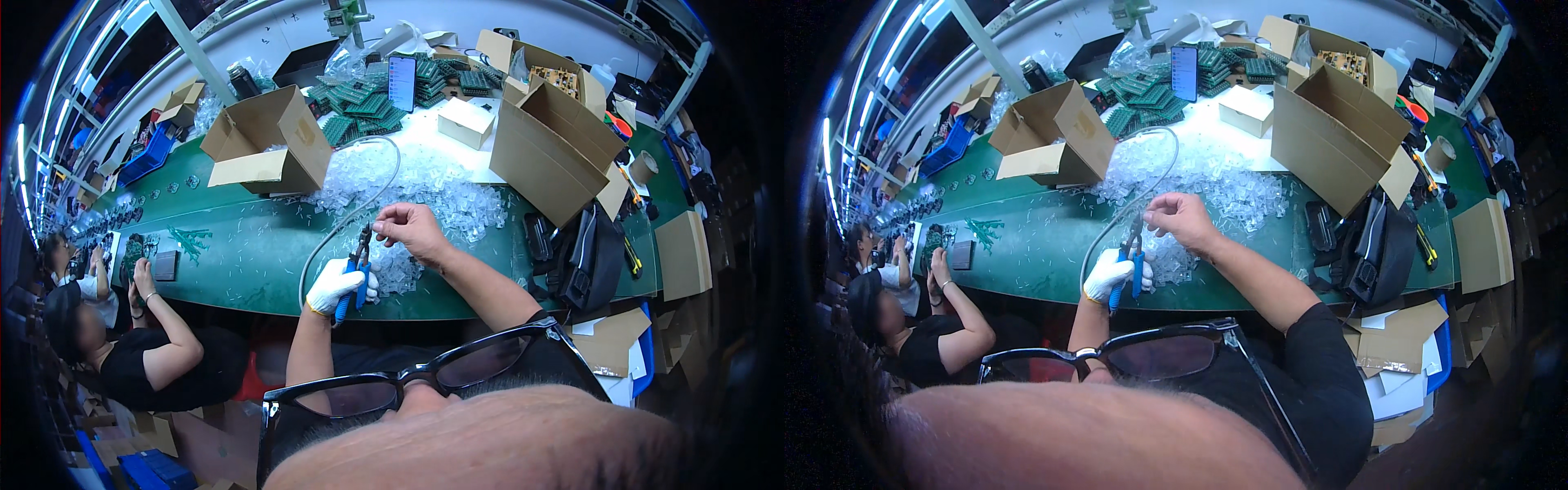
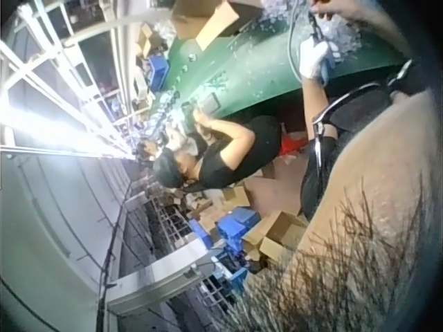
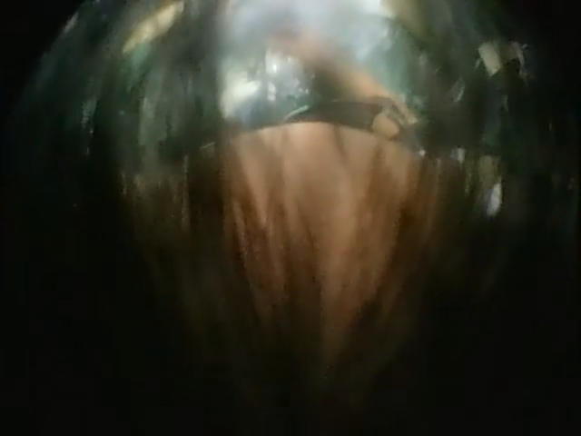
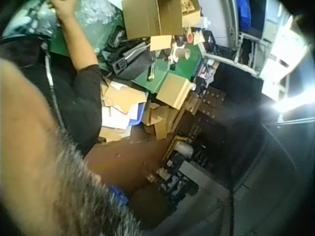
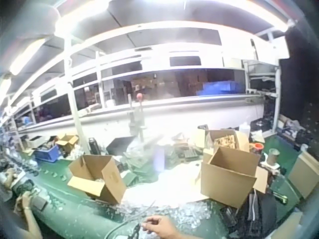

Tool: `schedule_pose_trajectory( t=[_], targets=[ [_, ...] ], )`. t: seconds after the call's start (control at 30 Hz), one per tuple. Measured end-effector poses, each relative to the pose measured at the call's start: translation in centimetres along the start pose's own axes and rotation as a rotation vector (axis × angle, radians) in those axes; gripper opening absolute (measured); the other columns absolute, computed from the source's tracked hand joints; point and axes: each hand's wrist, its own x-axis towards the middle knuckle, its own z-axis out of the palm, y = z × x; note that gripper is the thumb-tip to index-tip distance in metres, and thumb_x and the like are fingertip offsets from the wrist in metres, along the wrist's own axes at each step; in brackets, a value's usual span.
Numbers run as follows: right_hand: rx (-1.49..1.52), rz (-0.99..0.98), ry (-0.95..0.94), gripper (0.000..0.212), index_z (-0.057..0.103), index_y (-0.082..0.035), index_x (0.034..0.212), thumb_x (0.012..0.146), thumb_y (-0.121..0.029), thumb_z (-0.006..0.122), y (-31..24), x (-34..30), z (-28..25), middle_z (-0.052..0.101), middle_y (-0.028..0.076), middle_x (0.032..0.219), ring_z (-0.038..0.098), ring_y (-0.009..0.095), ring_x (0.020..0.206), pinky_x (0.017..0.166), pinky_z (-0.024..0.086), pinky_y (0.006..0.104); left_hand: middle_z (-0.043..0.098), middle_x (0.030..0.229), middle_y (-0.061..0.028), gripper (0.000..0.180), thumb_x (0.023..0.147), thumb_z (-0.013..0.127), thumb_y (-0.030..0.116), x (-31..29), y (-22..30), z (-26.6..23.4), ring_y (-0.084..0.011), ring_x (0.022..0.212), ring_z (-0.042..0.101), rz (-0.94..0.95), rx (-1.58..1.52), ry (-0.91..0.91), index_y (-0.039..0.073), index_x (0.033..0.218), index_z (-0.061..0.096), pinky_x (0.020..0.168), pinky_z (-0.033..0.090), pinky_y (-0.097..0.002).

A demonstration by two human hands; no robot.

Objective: Assemble electronic components by clipping them from a lead frame with wire cutters at a factory workbench.

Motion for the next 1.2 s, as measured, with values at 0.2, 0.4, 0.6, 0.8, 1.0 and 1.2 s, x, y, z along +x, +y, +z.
schedule_pose_trajectory(
  t=[0.2, 0.4, 0.6, 0.8, 1.0, 1.2],
  targets=[
    [-0.013, 0.008, -0.012, 0.017, 0.075, 0.001, 0.105, 0.093, -0.009, 0.082, 0.1, 0.3, -0.1, 0.077, 0.007, 0.089, 0.072, 0.013, 0.079, 0.07, 0.06, 0.0289, 0.075, 0.09, -0.012, 0.041, 0.091, 0.08, 0.019, -0.2, 0.3, 0.3, -0.0199, 0.074, 0.074, -0.065, 0.123, 0.109, -0.007, 0.12, 0.069, 0.07, 0.064, -0.0355],
    [-0.004, 0.024, -0.007, 0.018, 0.075, 0.001, 0.105, 0.093, -0.011, 0.083, 0.3, 0.4, -0.3, 0.077, 0.007, 0.089, 0.072, 0.012, 0.078, 0.07, 0.059, 0.0285, 0.074, 0.086, -0.0108, 0.029, 0.091, 0.078, 0.017, -0.2, 0.5, 0.8, -0.0184, 0.069, 0.072, -0.082, 0.1, 0.144, -0.004, 0.11, 0.07, 0.065, 0.062, -0.0342],
    [-0.225, -0.034, -0.001, 0.02, 0.078, -0.001, 0.104, 0.092, -0.016, 0.084, 1.0, 0.6, -1.2, 0.078, 0.006, 0.089, 0.074, 0.015, 0.082, 0.074, 0.06, 0.032, 0.072, 0.09, -0.0117, 0.046, 0.095, 0.079, 0.032, 0.5, -0.6, -1.2, -0.0225, 0.072, 0.071, 0.044, -0.149, 0.044, -0.005, 0.12, 0.066, 0.065, 0.062, -0.0374],
    [-0.953, -0.146, -0.127, 0.04, 0.08, -0.007, 0.105, 0.083, -0.039, 0.085, 1.0, 0.3, -1.0, 0.078, 0.019, 0.098, 0.075, 0.038, 0.093, 0.086, 0.059, 0.044, 0.073, 0.099, -0.0176, 0.067, 0.091, 0.084, 0.04, 0.8, -2.5, -3.1, -0.0308, 0.085, 0.075, 0.133, -0.333, -0.14, -0.008, 0.131, 0.059, 0.079, 0.064, -0.0466],
    [-1.156, -0.326, 0.247, 0.018, 0.075, -0.004, 0.098, 0.085, -0.017, 0.074, -0.3, 1.7, -4.6, 0.074, 0.021, 0.099, 0.072, 0.042, 0.096, 0.084, 0.057, 0.0529, 0.073, 0.1, -0.0185, 0.069, 0.088, 0.086, 0.038, 1.0, -2.6, -3.1, -0.0312, 0.087, 0.075, 0.128, -0.355, -0.138, -0.009, 0.131, 0.058, 0.081, 0.064, -0.0476],
    [-1.404, -0.2, 0.323, 0.028, 0.075, -0.007, 0.116, 0.089, -0.016, 0.076, 0.9, 3.2, -6.9, 0.074, 0.019, 0.111, 0.072, 0.041, 0.103, 0.09, 0.057, 0.0514, 0.072, 0.102, -0.0209, 0.07, 0.088, 0.087, 0.037, 1.0, -2.4, -2.9, -0.0316, 0.089, 0.075, 0.116, -0.351, -0.129, -0.01, 0.131, 0.057, 0.082, 0.064, -0.0484]
  ],
)
